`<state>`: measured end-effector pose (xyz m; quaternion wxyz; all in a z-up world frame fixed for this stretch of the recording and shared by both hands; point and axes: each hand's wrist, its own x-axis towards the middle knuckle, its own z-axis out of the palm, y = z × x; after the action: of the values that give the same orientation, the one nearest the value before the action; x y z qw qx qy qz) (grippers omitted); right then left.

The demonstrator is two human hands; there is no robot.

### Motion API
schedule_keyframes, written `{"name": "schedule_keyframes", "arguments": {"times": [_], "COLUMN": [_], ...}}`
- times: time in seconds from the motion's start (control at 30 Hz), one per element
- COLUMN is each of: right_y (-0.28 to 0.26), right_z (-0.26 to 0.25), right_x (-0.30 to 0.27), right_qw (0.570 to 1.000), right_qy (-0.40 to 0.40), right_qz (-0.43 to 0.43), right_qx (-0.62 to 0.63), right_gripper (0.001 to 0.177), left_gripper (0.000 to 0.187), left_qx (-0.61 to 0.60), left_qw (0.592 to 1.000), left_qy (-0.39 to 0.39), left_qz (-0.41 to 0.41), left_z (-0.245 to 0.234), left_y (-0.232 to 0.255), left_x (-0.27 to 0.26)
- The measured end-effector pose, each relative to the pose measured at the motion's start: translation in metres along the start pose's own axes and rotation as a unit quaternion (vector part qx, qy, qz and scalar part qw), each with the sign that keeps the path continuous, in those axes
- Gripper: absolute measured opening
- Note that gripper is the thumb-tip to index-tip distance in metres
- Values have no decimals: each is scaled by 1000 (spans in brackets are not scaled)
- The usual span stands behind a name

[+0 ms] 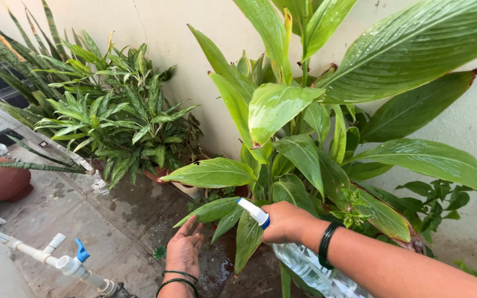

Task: The person uses a spray bottle to mist water onto several potted plants on a balcony. They move from one plant to another, spraying the leaves and stems of flowering and foliage plants.

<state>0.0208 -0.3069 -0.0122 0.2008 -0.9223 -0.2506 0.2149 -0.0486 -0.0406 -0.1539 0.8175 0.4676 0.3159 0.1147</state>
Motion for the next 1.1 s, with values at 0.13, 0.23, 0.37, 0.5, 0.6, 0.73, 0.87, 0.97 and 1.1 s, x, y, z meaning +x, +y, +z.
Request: {"name": "schedule_keyframes", "arguments": {"times": [0.13, 0.23, 0.37, 0.5, 0.6, 0.73, 0.87, 0.97, 1.1], "right_y": [11, 16, 24, 31, 33, 37, 36, 35, 34], "right_z": [-2, -3, -4, -3, 0, 2, 1, -4, -7], "right_x": [-2, -4, -7, -11, -13, -13, -13, -17, -27], "right_qw": [1000, 1000, 999, 999, 999, 997, 996, 998, 998], "right_qy": [11, 17, 12, 10, 23, 30, 45, 27, 33], "right_qz": [6, 24, 39, 45, 19, -47, -65, -26, -43], "right_qx": [1, 6, 11, 9, 34, 62, 42, 48, 37], "right_gripper": [39, 41, 43, 45, 43, 37, 39, 40, 41], "left_gripper": [64, 63, 63, 62, 61, 68, 77, 94, 101], "left_qx": [-21, -26, -19, -17, -7, 5, 73, 169, 275], "left_qw": [1000, 1000, 1000, 1000, 1000, 1000, 996, 977, 940], "left_qy": [0, 6, 15, 15, 23, 23, 32, 26, -23], "left_qz": [8, 10, 10, 10, 10, 17, -36, -129, -199], "left_z": [4, 1, -2, -1, 2, 12, 39, 64, 70], "left_y": [-1, -2, -1, -2, -1, 5, 24, 26, 6], "left_x": [6, 9, 8, 5, 2, -7, -34, -55, -58]}}
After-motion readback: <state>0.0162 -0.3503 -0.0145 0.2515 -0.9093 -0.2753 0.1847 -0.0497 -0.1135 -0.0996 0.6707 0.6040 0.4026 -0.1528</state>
